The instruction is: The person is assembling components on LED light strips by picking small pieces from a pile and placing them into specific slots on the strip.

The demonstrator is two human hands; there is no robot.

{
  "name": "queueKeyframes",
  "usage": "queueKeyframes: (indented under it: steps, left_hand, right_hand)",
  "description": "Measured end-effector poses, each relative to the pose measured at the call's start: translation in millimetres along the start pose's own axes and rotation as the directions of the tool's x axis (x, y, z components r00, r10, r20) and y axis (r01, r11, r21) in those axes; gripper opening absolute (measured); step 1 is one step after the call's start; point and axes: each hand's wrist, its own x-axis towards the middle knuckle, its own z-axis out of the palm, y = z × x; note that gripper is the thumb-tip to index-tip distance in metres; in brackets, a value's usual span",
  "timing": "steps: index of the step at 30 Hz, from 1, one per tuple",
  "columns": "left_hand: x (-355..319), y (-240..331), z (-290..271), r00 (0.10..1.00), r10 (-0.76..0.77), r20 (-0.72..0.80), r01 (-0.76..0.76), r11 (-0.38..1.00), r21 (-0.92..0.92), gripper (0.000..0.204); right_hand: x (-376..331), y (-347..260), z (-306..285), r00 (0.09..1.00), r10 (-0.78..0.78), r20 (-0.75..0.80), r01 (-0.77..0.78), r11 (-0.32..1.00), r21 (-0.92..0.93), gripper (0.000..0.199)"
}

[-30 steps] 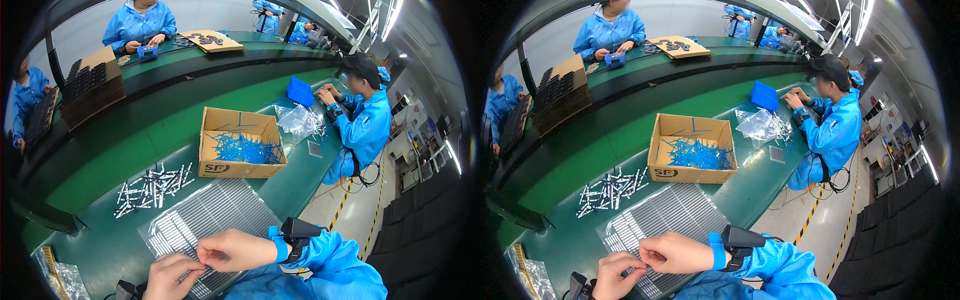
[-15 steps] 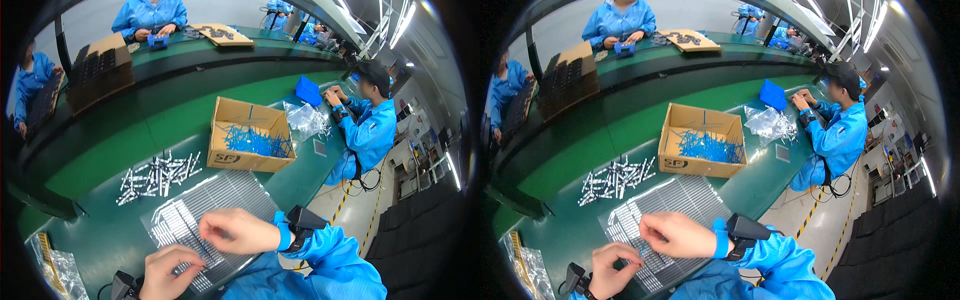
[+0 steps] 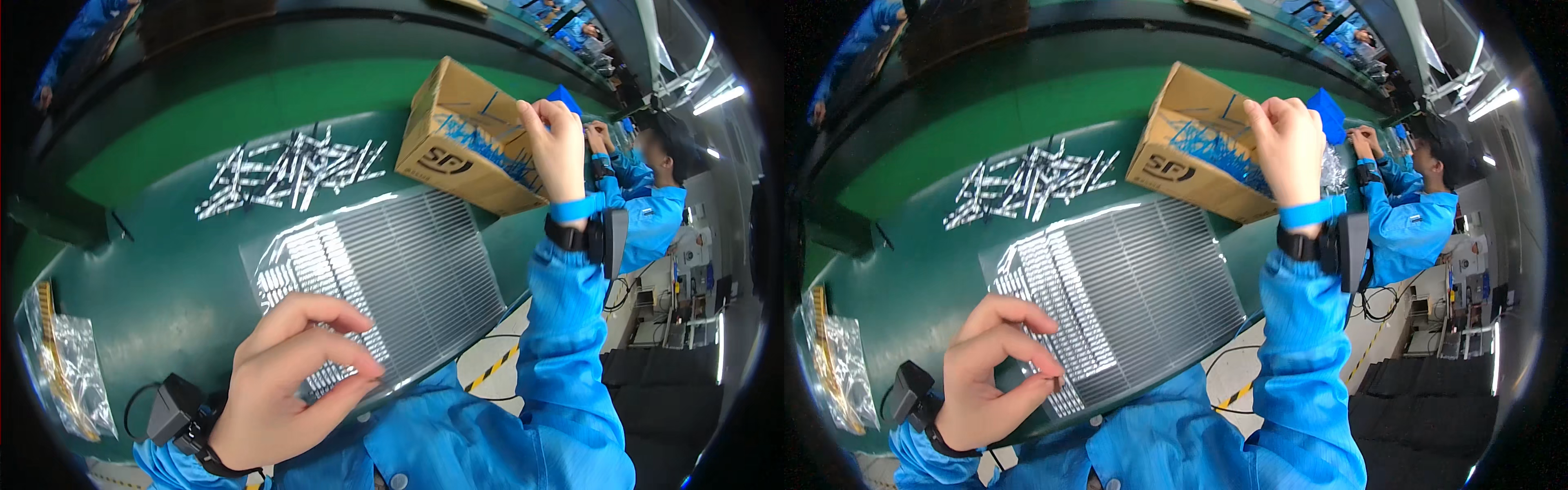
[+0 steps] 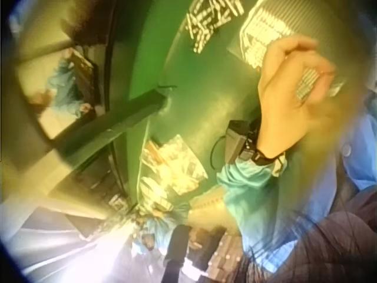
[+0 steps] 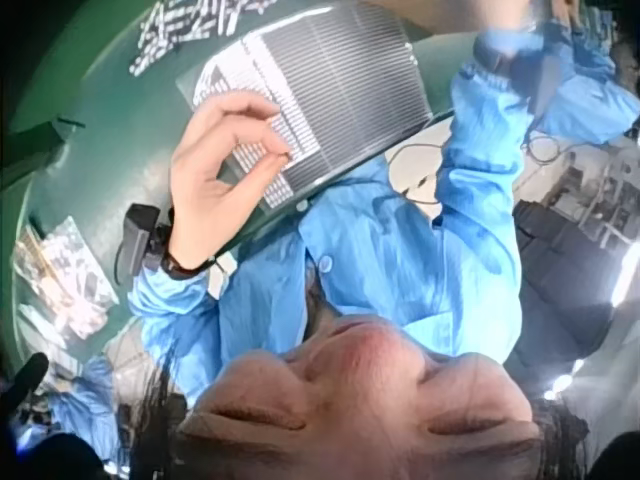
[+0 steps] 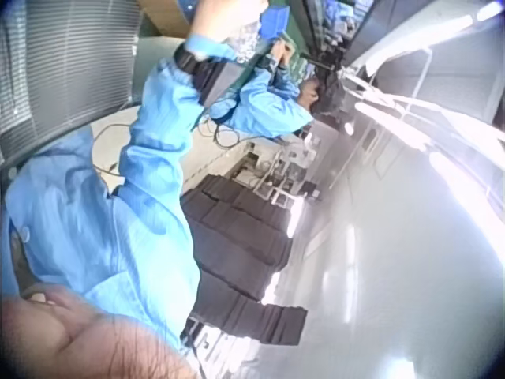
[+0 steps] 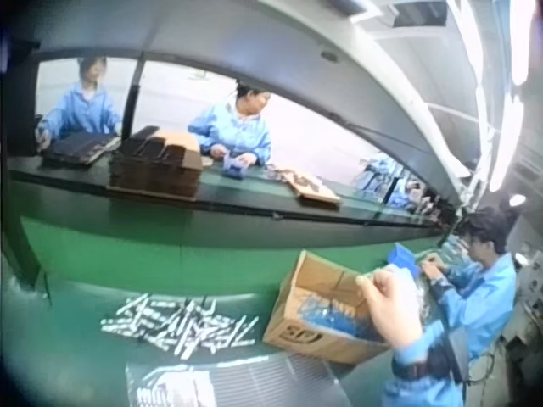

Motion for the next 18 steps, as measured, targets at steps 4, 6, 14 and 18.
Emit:
queueKeyframes:
  steps: [4, 6, 14, 18]
  left_hand:
    - [-2, -2, 3, 0.999, 0.012, 0.033, -0.012, 1.000, 0.024, 0.017]
    - [-3, -2, 0, 0.999, 0.016, 0.038, -0.017, 1.000, 0.025, 0.015]
    - [-4, -11, -2, 0.999, -0.044, 0.010, 0.044, 0.999, 0.002, 0.012]
    - [1, -24, 5, 0.999, -0.036, 0.034, 0.035, 0.999, 0.021, 0.011]
  right_hand:
    - [-2, 19, 4, 0.994, 0.028, 0.103, -0.041, 0.992, 0.120, 0.011]
    - [3, 20, 4, 0.995, 0.011, 0.100, -0.025, 0.990, 0.142, 0.012]
    - [1, 11, 3, 0.985, 0.015, 0.171, -0.077, 0.929, 0.362, 0.018]
    - [-26, -43, -45, 0.990, -0.001, 0.140, -0.075, 0.843, 0.533, 0.020]
